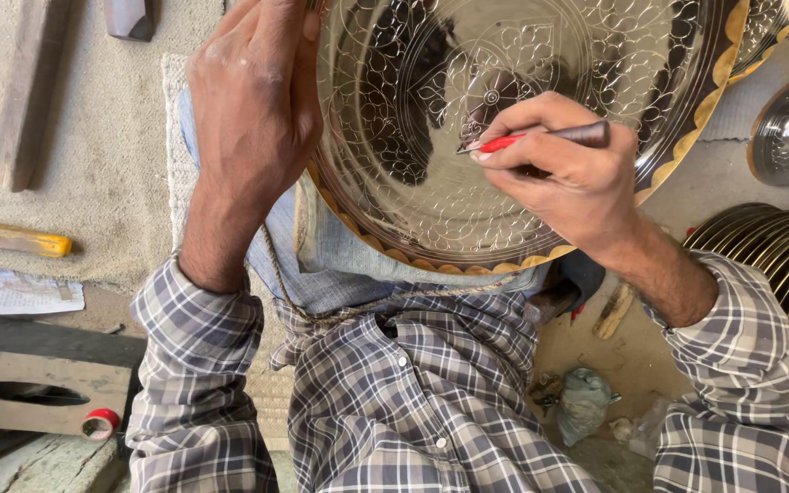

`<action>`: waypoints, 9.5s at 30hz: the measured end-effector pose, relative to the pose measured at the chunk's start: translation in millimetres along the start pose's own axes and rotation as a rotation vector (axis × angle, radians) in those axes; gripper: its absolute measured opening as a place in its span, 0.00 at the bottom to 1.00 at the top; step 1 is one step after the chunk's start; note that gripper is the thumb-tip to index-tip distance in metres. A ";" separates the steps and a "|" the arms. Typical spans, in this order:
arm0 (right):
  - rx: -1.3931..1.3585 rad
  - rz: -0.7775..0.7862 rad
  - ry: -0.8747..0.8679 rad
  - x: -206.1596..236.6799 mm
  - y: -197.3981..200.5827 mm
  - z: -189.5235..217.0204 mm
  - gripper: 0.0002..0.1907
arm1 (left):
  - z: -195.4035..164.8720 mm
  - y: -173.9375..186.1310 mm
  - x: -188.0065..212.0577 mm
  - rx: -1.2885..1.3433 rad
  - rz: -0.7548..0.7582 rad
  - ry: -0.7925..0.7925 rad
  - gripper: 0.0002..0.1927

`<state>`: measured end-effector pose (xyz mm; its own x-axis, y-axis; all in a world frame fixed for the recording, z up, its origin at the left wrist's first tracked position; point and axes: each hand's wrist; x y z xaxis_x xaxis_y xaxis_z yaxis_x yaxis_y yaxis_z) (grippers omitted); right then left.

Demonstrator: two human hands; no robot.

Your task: The person sits on the floor with a decorative brass tray on their lap and engraves floral patterns into its surface, holding a chisel against the metal and striking it with a wooden mallet. They reposition the tray, wipe it with a cloth, and continue chasing the design across different areas of the surface.

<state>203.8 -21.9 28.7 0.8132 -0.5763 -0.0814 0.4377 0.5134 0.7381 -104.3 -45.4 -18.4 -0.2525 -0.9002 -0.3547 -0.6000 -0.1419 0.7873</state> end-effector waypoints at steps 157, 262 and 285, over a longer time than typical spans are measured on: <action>0.233 -0.467 -0.386 44.1 -45.8 46.9 0.13 | -50.9 -14.3 48.8 0.186 -0.030 0.368 0.13; 0.106 0.159 0.118 17.1 5.8 -3.6 0.05 | -50.0 -26.4 50.3 0.084 0.020 0.336 0.17; 0.036 -0.112 -0.024 51.8 16.6 -9.8 0.08 | -96.4 -9.3 86.0 0.103 0.193 0.482 0.12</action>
<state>257.0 -37.0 30.2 0.7505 -0.6438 -0.1490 0.5109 0.4223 0.7488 -47.2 -161.2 -7.7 -0.0024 -0.9965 0.0832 -0.6545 0.0645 0.7533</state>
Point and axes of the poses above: each hand's wrist, its own x-axis away from the middle knuckle, its own y-axis out of the back of the hand, z = x × y, and after that the axes turned 14 degrees about z, right-handed
